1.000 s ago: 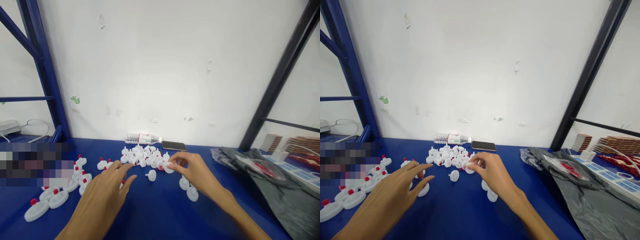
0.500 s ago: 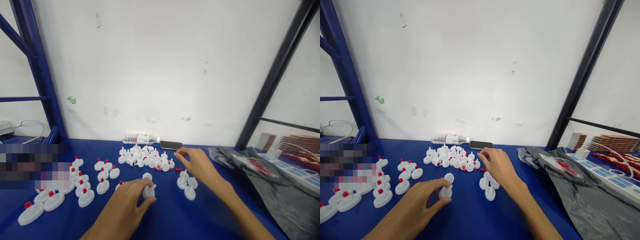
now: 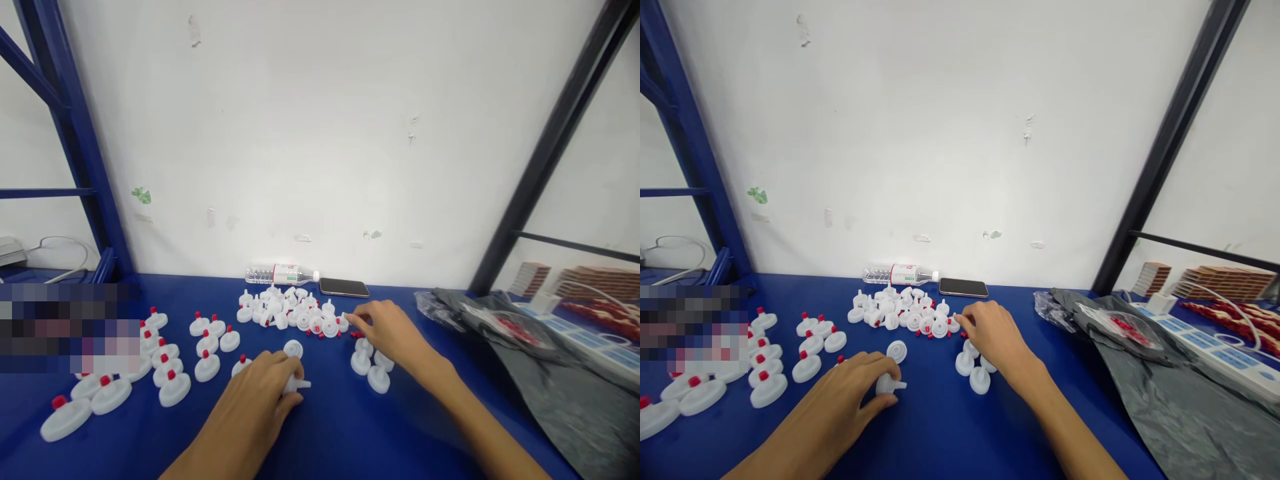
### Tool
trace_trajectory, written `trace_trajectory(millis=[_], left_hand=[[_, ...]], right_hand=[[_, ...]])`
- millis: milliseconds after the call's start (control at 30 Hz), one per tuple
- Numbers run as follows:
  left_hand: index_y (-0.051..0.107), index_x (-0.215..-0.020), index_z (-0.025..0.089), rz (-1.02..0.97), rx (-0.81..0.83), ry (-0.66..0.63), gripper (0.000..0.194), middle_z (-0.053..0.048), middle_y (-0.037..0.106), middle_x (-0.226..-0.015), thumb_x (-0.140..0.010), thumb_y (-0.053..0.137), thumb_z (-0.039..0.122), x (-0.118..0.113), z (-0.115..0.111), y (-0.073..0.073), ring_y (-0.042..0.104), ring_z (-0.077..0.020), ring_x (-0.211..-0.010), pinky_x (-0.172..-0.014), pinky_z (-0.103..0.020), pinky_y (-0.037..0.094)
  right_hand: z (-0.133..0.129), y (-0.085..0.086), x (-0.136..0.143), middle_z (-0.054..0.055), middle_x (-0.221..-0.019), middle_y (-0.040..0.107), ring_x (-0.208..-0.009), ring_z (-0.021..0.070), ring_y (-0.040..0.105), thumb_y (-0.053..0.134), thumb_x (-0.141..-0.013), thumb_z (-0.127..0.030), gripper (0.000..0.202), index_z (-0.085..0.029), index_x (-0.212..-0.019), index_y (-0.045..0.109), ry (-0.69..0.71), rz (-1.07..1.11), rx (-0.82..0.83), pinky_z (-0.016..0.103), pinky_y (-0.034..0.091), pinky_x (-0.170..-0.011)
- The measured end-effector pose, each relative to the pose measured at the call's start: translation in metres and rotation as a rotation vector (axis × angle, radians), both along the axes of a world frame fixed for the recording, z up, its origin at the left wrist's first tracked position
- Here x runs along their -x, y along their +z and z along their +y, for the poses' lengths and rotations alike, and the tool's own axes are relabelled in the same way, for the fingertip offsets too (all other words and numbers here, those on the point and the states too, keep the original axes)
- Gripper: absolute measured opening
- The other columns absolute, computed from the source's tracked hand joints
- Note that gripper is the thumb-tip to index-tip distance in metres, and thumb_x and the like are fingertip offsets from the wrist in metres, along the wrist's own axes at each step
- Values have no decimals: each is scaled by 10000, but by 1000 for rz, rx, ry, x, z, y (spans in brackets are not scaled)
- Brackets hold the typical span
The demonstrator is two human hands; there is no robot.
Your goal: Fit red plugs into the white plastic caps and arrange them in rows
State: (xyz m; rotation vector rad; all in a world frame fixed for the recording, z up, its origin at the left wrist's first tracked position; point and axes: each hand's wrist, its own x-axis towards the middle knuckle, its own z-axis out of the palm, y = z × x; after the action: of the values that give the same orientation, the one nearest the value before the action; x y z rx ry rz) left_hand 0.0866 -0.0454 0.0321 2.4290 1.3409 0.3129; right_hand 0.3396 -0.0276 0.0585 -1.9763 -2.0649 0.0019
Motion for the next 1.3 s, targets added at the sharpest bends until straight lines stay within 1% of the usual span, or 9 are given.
trace_trajectory(millis=[100,200,367,533,700,867,1033,1167,1300], left_hand=[[639,-1076,254,-7,37,18,153,-28,693,-1023,-940,586,208,-1,-1,0,637,-231,-933,-835,-374,448],[639,-1043,238,10,43,24,137,-35,672,-1076,-925,604,178,-3,-3,5,601,-239,-1017,-838,-350,459],[675,-1053,227,41,-50,13,186,-46,651,-1149,-913,591,138,-1,0,5,553,-260,-1069,-883,-381,458],[685,-1086,218,35,-37,-2,222,-53,690,-1119,-940,529,158,3,0,2,574,-273,-1081,-888,-396,453],[678,-1090,215,49,-33,1,226,-60,685,-1102,-955,500,179,1,-3,3,596,-277,-1060,-857,-395,455],[673,-1086,216,63,-29,5,221,-63,683,-1099,-970,487,191,1,-4,5,602,-280,-1062,-857,-397,461],[670,-1095,206,75,-26,2,223,-70,681,-1106,-965,491,180,-1,-3,8,622,-280,-1047,-868,-411,470],[681,-1092,209,71,-26,-3,236,-68,694,-1094,-962,485,184,0,-3,5,639,-282,-1028,-850,-410,481],[585,-1344,239,13,-56,14,408,-80,706,-1183,-944,513,201,4,0,-6,645,-286,-1096,-902,-413,473]], right_hand=[[-1,-3,4,23,-827,774,-775,203,689,626,-951,-344,204,-256,-859,786,-6,-53,11,273,364,-628],[-1,-8,7,48,-875,776,-866,241,687,716,-875,-228,82,-237,-846,791,-24,-103,28,282,365,-664],[0,-9,10,90,-893,763,-897,247,669,633,-915,-130,170,-188,-839,774,-21,-149,51,288,344,-664],[0,-8,8,102,-887,761,-893,258,667,599,-929,-115,190,-175,-843,757,10,-152,72,295,340,-674],[4,-14,3,83,-824,753,-839,245,669,581,-915,-86,206,-178,-803,727,50,-100,78,286,344,-668],[6,-17,1,43,-763,738,-834,226,669,589,-873,-44,198,-194,-926,708,92,-16,63,264,350,-668],[1,-8,9,7,-866,758,-796,172,683,549,-949,-137,149,-215,-969,675,149,129,3,255,415,-695],[-7,1,20,6,-941,758,-839,160,706,565,-960,-220,114,-232,-1001,670,279,507,-68,271,506,-768],[-15,2,34,28,-1056,758,-945,177,716,598,-963,-273,140,-234,-1056,695,428,777,-29,316,549,-869]])
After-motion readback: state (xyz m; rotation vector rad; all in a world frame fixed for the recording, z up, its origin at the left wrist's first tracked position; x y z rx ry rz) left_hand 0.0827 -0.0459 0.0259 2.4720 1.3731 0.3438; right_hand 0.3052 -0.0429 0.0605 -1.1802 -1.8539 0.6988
